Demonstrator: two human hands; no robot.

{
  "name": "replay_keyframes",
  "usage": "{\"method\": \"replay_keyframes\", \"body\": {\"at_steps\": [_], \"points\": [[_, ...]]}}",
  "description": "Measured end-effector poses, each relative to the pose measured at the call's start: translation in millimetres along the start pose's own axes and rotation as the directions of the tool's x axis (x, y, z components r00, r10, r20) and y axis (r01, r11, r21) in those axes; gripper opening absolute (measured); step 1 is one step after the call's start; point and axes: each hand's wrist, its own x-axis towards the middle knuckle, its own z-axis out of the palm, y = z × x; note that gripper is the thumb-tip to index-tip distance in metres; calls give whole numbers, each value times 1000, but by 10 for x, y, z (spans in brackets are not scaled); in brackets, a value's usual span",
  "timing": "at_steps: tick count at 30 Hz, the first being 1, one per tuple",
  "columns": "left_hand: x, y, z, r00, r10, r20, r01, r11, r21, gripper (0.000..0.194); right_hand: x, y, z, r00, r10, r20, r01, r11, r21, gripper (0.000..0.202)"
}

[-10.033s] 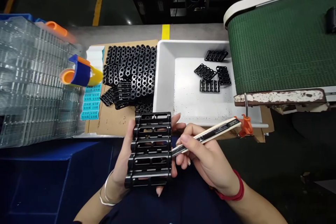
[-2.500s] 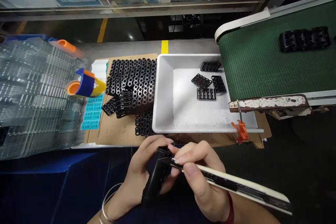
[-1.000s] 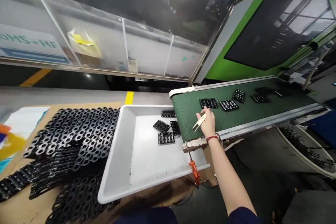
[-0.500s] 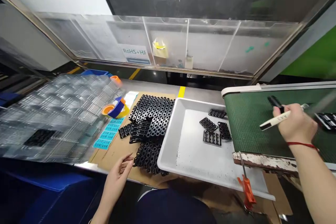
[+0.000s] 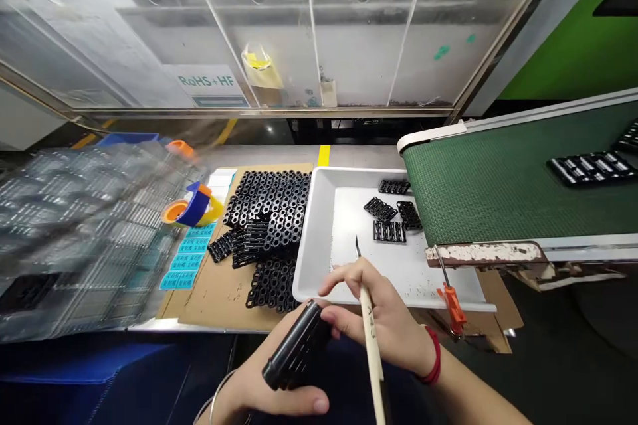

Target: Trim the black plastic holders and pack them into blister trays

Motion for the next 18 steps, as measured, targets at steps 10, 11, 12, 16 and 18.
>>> {"method": "replay_keyframes", "body": {"at_steps": [10, 11, 12, 16, 18], "points": [[48, 42, 85, 999, -45, -21, 46, 994, 96, 72, -68, 46, 218, 978, 168, -127, -152, 981, 123, 38], [46, 53, 82, 998, -34, -59, 41, 991, 129, 68, -68, 40, 226, 973, 146, -177, -131, 987, 99, 34], [38, 67, 78, 995, -19, -103, 35, 987, 156, 65, -71, 34, 228, 964, 127, -232, -109, 990, 89, 28], [-30, 146, 40, 969, 56, -239, -9, 981, 192, 62, -134, 1, 202, 926, 24, -378, 28, 991, 132, 42], [-62, 178, 26, 964, 84, -251, -32, 979, 202, 66, -189, -24, 197, 930, 0, -368, 60, 987, 152, 40]]}}
